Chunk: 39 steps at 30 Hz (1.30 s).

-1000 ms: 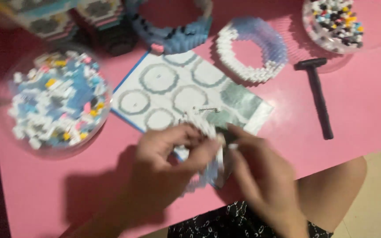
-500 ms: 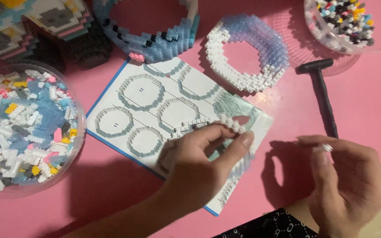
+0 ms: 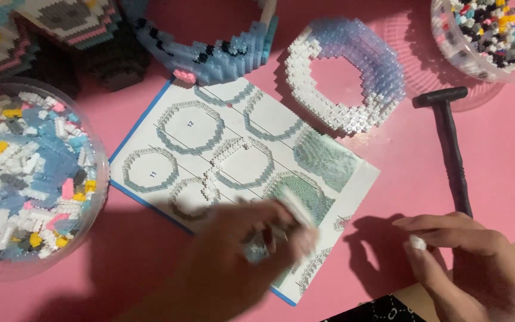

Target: Assembling small interlocking plastic toy blocks into a structure by following a printed instruction manual.

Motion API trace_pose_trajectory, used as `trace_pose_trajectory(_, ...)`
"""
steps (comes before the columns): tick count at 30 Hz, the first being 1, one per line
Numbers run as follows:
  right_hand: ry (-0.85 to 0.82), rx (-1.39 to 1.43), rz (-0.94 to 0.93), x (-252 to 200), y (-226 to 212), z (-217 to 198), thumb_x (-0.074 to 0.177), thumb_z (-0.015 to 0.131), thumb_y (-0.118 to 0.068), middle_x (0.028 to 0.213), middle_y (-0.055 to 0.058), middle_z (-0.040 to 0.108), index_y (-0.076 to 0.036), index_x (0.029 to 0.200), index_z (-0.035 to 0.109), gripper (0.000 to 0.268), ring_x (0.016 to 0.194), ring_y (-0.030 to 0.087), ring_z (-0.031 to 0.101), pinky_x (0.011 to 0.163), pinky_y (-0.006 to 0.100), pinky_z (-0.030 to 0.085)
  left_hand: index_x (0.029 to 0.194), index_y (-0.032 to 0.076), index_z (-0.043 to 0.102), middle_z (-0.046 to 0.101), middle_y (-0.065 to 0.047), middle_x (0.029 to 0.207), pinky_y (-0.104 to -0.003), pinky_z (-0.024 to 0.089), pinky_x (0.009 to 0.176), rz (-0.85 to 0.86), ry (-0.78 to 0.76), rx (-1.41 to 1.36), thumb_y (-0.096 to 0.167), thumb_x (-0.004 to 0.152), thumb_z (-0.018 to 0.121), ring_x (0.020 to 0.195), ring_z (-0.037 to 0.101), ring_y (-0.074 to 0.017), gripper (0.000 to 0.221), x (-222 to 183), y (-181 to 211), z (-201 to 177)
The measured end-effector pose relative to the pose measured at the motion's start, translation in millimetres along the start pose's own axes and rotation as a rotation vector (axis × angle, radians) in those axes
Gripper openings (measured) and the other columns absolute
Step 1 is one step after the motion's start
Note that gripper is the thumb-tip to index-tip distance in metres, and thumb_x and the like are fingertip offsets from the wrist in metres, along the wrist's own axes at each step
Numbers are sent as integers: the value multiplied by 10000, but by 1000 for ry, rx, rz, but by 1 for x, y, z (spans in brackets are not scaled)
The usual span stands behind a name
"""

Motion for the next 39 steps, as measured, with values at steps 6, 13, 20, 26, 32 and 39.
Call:
trace_pose_trajectory(6, -76, -62, -162, 18, -14, 23, 834, 713, 48, 917, 204, 779, 78, 909, 662, 95, 820, 241, 819, 828, 287, 673, 874, 170, 692, 759, 58, 761, -384, 493, 734, 340, 21, 347, 330, 926, 703, 722, 763, -184, 169, -11, -3, 24)
trace_pose_trajectory(13, -128, -220, -275, 25, -26, 37, 836, 768, -2, 942, 171, 761, 82, 937, 694, 151, 838, 240, 792, 839, 295, 658, 768, 136, 650, 571, -26, 643, -421, 441, 663, 585, 161, 737, 246, 793, 728, 683, 561, -266, 137, -20, -11, 37)
trace_pose_trajectory(20, -78, -270, -173, 24, -18, 43, 881, 770, 15, 919, 185, 718, 99, 1084, 709, 228, 695, 185, 632, 695, 266, 534, 780, 119, 493, 465, -77, 800, -431, 423, 691, 772, 247, 991, 160, 865, 659, 797, 497, -294, 191, -12, -1, 16)
trace_pose_trajectory(26, -173, -271, -256, 28, -13, 46, 878, 760, -75, 971, 140, 747, 56, 1069, 729, 234, 848, 206, 722, 827, 293, 616, 925, 92, 563, 605, -130, 1028, -465, 455, 798, 830, 185, 1085, 278, 840, 699, 948, 582, -325, 245, -10, 2, 6)
trace_pose_trajectory(32, -230, -247, -228, 27, -10, 45, 791, 820, -225, 942, 104, 718, 11, 1043, 739, 354, 874, 210, 698, 866, 307, 606, 995, 67, 562, 583, -120, 965, -460, 462, 751, 951, 163, 998, 322, 980, 883, 845, 556, -300, 411, -17, -3, 11)
trace_pose_trajectory(39, -268, -233, -234, 28, -7, 47, 786, 841, -255, 943, 77, 677, -22, 1056, 736, 372, 916, 206, 672, 954, 356, 591, 957, 72, 581, 487, -63, 851, -407, 439, 678, 984, 234, 961, 216, 1099, 718, 725, 468, -245, 244, -27, -6, 19)
Point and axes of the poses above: each hand's wrist, its own x-axis towards the middle knuckle, its own z-axis out of the palm, y = z × x, the point moved 5 cm from there along x, towards the middle knuckle
